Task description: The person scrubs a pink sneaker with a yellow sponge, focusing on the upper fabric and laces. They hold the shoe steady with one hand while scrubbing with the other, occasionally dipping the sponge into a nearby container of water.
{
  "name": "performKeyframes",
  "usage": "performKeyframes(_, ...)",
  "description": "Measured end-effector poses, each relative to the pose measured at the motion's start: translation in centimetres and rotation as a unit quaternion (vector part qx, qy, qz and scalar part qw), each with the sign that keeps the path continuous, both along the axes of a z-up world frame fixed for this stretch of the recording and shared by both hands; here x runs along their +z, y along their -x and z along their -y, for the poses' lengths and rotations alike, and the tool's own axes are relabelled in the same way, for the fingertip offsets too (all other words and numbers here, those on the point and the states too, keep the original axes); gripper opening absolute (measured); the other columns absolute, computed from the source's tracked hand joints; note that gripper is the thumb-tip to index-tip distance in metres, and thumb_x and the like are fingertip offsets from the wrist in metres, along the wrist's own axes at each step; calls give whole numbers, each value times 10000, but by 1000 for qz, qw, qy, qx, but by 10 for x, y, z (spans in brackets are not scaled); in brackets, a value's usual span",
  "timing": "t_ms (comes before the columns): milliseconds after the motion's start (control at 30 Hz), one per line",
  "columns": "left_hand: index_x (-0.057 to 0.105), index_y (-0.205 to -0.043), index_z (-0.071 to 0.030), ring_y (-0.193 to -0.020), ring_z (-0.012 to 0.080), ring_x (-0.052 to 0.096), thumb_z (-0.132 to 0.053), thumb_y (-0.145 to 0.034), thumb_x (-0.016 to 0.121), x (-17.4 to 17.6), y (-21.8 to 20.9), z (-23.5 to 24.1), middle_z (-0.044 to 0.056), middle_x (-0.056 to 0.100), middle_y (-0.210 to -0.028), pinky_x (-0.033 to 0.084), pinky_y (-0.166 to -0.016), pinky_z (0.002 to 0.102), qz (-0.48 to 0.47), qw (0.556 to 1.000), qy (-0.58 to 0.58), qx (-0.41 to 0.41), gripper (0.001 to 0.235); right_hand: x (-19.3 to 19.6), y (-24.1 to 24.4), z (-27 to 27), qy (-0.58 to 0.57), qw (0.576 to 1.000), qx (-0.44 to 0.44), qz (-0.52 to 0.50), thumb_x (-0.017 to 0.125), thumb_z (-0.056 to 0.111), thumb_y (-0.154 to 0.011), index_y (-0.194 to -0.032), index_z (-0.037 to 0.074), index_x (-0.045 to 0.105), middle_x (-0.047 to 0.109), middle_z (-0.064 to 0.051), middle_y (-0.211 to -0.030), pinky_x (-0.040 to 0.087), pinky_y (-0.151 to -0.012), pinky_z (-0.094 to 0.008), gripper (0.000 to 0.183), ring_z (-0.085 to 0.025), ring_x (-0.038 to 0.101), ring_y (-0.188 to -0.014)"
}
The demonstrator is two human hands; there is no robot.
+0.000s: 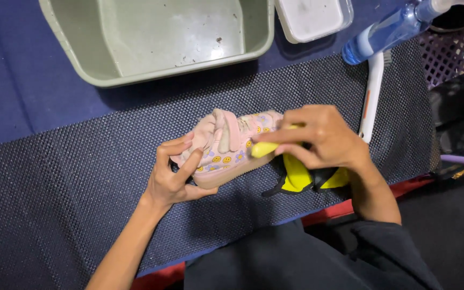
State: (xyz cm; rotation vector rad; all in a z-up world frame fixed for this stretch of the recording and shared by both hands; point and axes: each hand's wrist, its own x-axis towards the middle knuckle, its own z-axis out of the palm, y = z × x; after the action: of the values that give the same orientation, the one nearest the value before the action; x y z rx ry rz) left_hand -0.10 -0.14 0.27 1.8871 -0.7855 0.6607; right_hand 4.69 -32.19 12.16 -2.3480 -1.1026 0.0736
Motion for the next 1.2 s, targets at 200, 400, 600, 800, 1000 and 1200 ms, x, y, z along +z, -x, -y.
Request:
performKeyframes(200, 713, -1122, -22, -1099, 519, 692, -454, -606, 1012, 0, 0, 1, 191, 537, -1118, 590, -965, 518, 5, 1000, -2, 4, 736, 3, -2, 0, 1, 999, -12, 33, 580, 409, -982, -1164, 305, 782, 664, -14, -661, 472, -528, -258, 292, -151, 542, -496)
performKeyframes(400, 710, -1147, -13, -1099, 529, 687, -457, -623, 1002, 0, -1, 0, 195, 524, -1111, 591, -958, 525, 9, 1000, 0, -5, 746, 6, -6, -2, -3, 999, -5, 51, 602, 406, -981, -1144, 280, 790, 660, -27, -673, 470, -540, -265, 279, -160, 556, -525)
performKeyframes(600, 711, -1153, -10, -1084, 523, 690, -461, -616, 1005, -2, -3, 0, 191, 524, -1112, 598, -946, 527, 13, 1000, 3, -5, 760, 17, -8, -2, 16, 998, -10, 64, 605, 405, -983, -1165, 281, 792, 653, -24, -665, 459, -541, -249, 289, -146, 539, -514)
performKeyframes(800, 712, -1136, -9, -1089, 519, 691, -454, -622, 1003, -3, -3, 1, 188, 527, -1109, 595, -955, 513, 16, 1000, 4, -7, 739, 15, -1, 13, -3, 998, 26, 65, 655, 389, -948, -1109, 307, 797, 631, -29, -738, 496, -583, -325, 230, -209, 583, -593)
performKeyframes(1000, 707, -1134, -5, -1079, 518, 693, -468, -601, 1011, 3, -3, 1, 191, 528, -1108, 599, -952, 521, 4, 1000, 8, 0, 769, 11, 12, -12, 1, 994, 43, 104, 648, 368, -971, -1095, 342, 798, 603, 10, -770, 473, -616, -312, 196, -175, 575, -631)
performKeyframes(1200, 707, -1139, -9, -1080, 503, 698, -486, -601, 1005, -1, -3, 1, 185, 530, -1110, 603, -961, 502, 6, 1000, 3, 9, 779, 16, 5, -1, 3, 993, 27, 116, 686, 424, -932, -1102, 349, 796, 620, 13, -777, 453, -630, -311, 215, -174, 561, -644)
